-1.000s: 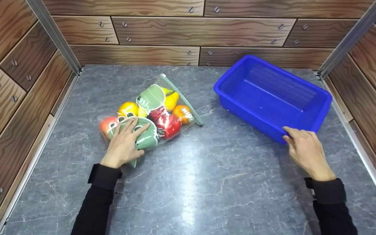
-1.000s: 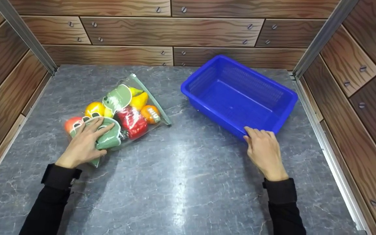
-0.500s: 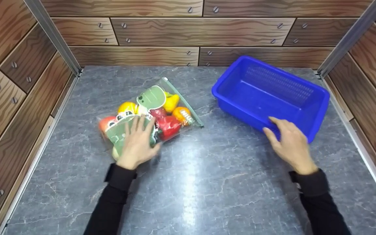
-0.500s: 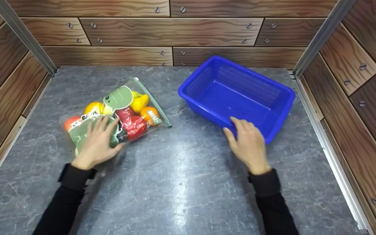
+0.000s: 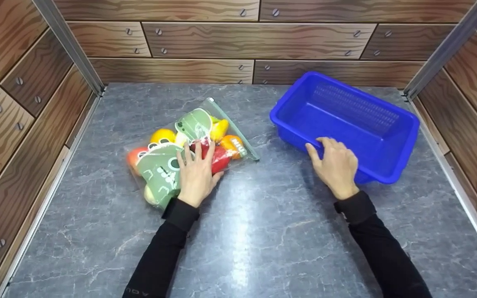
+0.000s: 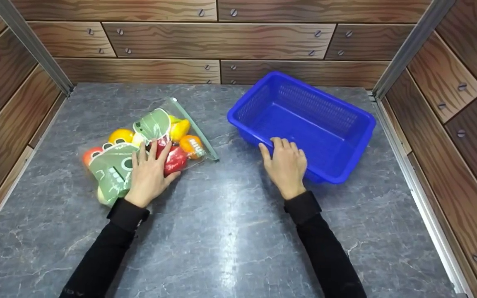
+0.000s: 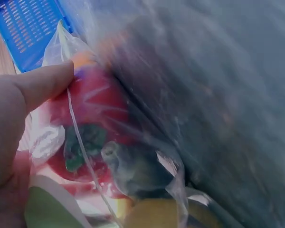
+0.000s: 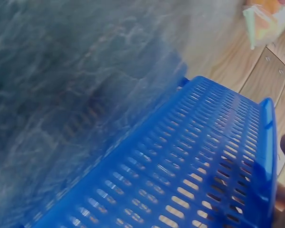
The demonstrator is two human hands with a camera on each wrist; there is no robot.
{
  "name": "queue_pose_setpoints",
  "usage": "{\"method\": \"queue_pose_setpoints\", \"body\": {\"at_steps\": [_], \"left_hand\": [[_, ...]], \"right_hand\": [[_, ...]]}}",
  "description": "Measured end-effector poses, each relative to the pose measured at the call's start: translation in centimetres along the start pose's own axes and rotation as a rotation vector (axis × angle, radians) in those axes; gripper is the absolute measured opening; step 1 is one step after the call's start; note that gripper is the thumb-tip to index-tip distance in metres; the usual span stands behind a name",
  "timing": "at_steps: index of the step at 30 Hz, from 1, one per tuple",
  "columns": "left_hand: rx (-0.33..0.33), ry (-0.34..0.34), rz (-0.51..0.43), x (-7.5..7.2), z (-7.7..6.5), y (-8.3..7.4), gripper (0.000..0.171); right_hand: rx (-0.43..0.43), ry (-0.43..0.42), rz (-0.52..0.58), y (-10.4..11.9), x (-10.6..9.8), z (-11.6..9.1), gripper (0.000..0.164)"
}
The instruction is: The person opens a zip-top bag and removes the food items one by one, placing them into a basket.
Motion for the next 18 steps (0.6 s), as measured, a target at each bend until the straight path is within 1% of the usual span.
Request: {"method": "queue_pose_setpoints", "body": {"at_steps": [2,7,12,18], "left_hand": [[0.005,0.016,-0.013,-0.1,-0.1,0.1,0.085],[0.032,0.076,-0.033,-0.8,-0.5,0.8,0.08],[0.085,0.124,-0.043,-1.5,-0.9,2.0,0.079],[0.149,0.166,-0.113,-2.0,-1.6,3.6,0.079]], "right_hand": [[-0.01,-0.024,-0.009,-0.2,0.1,-0.1,0.043],[-0.051,-0.032,-0.005,-0.8,-0.1,-0.4,0.042],[-0.084,-0.02,0.022,-1.5,-0.6,-0.9,0.042],[-0.164,-0.043,0.082,-2.5,-1.4,-1.7,0.036]]}}
Point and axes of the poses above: each hand's wrist, its own z-axis towards the middle knuckle, its own x-axis out of the palm, y = z × x, the point moved 1 cm from there along z, towards the middle knuckle, and after that the axes turned 4 degrees about y, right-handed, at the moved point
